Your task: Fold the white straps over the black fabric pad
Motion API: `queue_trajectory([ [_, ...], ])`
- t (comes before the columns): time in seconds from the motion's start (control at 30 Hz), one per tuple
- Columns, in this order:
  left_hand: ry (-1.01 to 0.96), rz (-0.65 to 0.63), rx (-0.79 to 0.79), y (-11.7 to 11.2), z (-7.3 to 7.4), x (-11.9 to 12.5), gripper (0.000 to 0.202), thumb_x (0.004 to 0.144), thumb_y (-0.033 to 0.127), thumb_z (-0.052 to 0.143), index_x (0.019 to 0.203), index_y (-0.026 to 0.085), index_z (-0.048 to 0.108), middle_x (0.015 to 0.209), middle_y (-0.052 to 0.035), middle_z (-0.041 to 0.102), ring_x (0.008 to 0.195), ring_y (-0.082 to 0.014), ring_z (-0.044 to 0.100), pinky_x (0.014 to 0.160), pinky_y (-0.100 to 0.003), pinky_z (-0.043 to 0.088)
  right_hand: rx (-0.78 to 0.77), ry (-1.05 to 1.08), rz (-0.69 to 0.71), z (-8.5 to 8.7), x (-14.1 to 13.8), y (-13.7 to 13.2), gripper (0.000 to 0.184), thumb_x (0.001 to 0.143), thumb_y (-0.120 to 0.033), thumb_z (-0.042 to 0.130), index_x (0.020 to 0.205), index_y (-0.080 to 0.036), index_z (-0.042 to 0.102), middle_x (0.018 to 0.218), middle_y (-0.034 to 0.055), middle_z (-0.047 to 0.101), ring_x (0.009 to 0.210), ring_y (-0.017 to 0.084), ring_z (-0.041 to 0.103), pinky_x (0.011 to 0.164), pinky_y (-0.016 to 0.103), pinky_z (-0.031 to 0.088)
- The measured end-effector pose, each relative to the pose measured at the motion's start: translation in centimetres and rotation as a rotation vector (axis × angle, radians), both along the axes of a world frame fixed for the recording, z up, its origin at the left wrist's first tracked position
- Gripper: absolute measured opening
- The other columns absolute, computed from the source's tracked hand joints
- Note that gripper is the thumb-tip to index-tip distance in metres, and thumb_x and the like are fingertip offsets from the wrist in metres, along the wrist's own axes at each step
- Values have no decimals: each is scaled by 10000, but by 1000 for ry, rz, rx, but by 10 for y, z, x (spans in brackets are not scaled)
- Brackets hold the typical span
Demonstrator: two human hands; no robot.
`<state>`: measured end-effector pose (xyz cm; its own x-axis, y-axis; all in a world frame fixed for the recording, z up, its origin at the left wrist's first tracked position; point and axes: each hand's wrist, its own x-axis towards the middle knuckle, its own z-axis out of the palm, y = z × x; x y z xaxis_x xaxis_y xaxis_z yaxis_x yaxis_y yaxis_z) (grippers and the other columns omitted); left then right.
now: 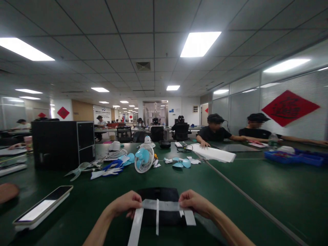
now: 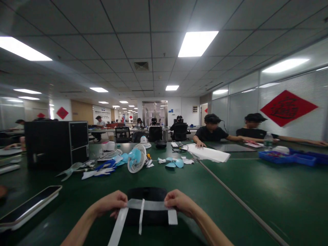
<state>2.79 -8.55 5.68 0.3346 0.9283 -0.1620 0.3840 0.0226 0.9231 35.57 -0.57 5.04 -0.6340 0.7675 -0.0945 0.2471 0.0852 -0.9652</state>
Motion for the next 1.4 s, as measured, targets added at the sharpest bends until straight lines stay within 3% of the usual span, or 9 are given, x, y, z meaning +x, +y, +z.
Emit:
queue_trajectory([
  [0.17, 185, -5, -46, 3, -5, 1, 332, 652, 485, 675, 656, 162, 596, 514, 43, 539, 415, -64, 446, 395, -186, 247, 158, -115, -43, -6, -3, 0, 70, 647, -211, 620, 654, -146, 645, 532, -45, 535, 484, 74, 414, 461, 196, 281],
  [0.47, 348, 71, -2, 8, -9, 2, 351, 619, 496, 682, 559, 178, 545, 480, 66, 437, 448, -75, 378, 447, -217, 245, 378, -217, -64, -26, -7, 14, 136, 687, -201, 599, 764, -136, 691, 701, 5, 666, 641, 126, 575, 575, 217, 417],
  [0.97, 532, 142, 81, 10, -13, 2, 224, 641, 390, 631, 623, 167, 613, 581, 47, 522, 605, -124, 487, 534, -235, 307, 514, -334, -123, -30, -9, 12, 132, 708, -194, 604, 798, -146, 689, 760, 25, 699, 702, 145, 621, 603, 216, 435],
  [1.13, 612, 160, 100, 6, -7, 6, 180, 658, 320, 625, 749, 165, 624, 708, 24, 590, 677, -141, 530, 554, -231, 341, 540, -365, -131, -28, -9, 9, 133, 711, -207, 618, 807, -149, 689, 786, 29, 701, 710, 146, 620, 594, 216, 430],
  [1.27, 603, 37, 297, -3, 0, 19, 257, 713, 231, 575, 961, 201, 637, 891, 9, 599, 775, -140, 534, 625, -221, 377, 543, -371, -131, -22, -9, 4, 126, 711, -199, 625, 811, -152, 685, 791, 27, 701, 710, 143, 620, 587, 212, 430],
  [1.4, 558, -147, 446, -7, 0, 33, 454, 790, 105, 430, 1125, 327, 640, 1019, 3, 564, 904, -148, 528, 783, -251, 393, 524, -382, -137, -18, -9, 0, 141, 709, -213, 640, 830, -156, 683, 827, 29, 703, 732, 149, 626, 587, 211, 433],
])
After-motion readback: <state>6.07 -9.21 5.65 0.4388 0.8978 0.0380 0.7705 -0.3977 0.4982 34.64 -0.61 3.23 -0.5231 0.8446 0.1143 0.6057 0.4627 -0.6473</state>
